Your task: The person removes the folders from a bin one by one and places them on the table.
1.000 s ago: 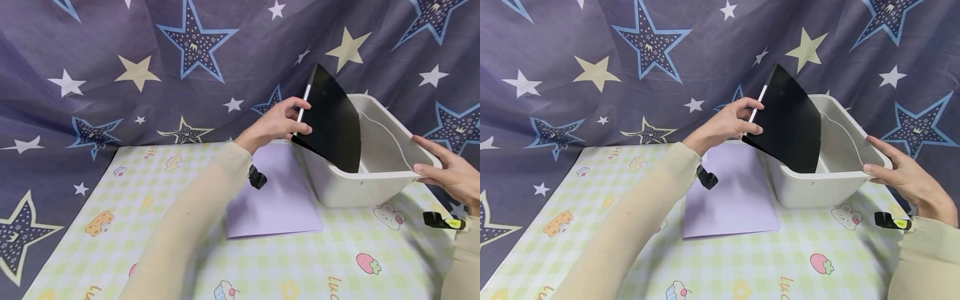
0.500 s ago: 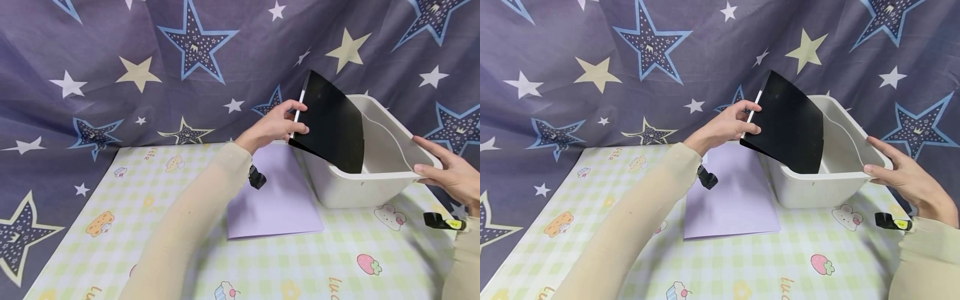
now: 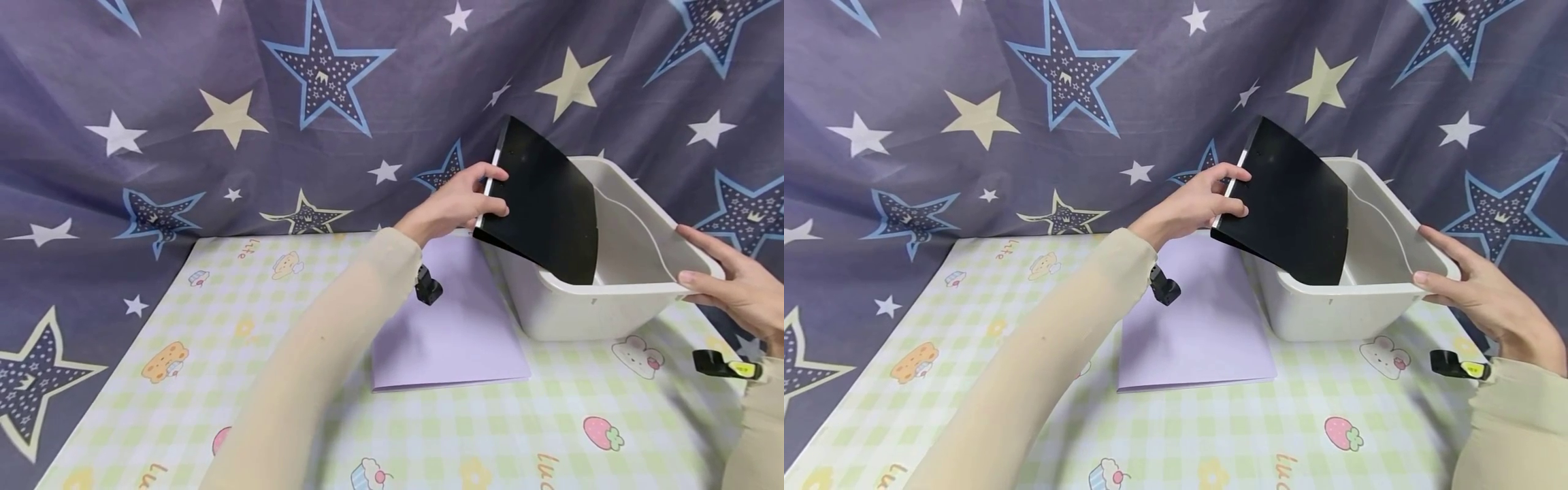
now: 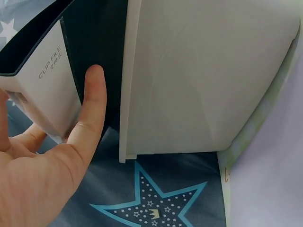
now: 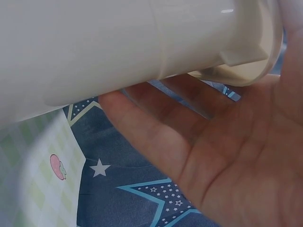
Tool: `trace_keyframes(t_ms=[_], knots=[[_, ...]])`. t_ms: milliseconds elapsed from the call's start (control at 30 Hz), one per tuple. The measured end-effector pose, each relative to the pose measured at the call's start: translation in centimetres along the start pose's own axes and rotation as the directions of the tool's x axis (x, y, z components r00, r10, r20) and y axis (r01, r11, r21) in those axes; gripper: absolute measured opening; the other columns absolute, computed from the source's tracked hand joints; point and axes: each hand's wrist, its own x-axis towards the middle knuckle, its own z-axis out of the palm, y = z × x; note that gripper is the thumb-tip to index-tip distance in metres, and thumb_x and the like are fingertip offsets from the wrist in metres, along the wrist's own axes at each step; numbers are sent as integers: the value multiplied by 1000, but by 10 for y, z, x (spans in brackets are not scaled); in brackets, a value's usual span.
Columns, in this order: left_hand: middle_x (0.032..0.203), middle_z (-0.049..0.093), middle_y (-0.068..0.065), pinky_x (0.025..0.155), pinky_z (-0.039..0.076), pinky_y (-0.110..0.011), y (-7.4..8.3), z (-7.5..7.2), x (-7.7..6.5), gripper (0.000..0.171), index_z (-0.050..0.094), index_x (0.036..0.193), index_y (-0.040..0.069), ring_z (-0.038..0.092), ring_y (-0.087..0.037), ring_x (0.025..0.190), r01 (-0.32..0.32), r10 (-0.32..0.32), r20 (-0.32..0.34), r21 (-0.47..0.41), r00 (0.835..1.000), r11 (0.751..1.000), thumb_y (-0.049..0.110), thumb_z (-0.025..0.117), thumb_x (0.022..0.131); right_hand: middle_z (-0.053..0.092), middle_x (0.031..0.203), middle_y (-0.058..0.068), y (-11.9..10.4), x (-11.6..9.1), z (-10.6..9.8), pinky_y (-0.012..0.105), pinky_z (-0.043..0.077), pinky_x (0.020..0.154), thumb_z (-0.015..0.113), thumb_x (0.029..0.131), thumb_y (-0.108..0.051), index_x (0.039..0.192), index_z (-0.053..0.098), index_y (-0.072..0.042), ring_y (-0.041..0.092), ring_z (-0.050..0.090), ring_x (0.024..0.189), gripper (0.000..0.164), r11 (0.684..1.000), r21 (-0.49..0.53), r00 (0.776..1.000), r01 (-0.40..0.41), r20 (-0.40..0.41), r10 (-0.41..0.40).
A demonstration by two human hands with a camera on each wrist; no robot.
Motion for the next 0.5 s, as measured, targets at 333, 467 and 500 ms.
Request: trace_keyframes(t_ms=[333, 467, 500], knots=[[80, 48, -6, 45, 27, -26, 0, 2, 2, 49, 54, 121, 17, 32, -12, 47, -18, 18, -24, 11, 1000, 1000, -1, 70, 79, 11, 155, -2, 0, 0, -1, 10, 47, 68, 51, 96, 2, 154, 8, -30, -16, 46, 98, 79, 1000, 17, 1000, -7, -4, 7], [82, 50, -8, 47, 29, -27, 0, 0, 0, 50, 54, 123, 18, 34, -13, 49, -7, 7, -19, 7, 1000, 1000, 0, 70, 79, 15, 152, -1, -1, 0, -1, 12, 48, 69, 50, 96, 3, 154, 9, -29, -14, 48, 97, 78, 999, 40, 1000, -3, 7, 3], [83, 50, -8, 46, 29, -27, 0, -1, -1, 50, 54, 123, 18, 33, -13, 48, -5, 5, -19, 4, 1000, 1000, -1, 70, 79, 16, 152, -1, -1, 0, -2, 12, 49, 69, 50, 96, 4, 154, 10, -28, -13, 49, 97, 77, 999, 49, 1000, -1, 10, 1]])
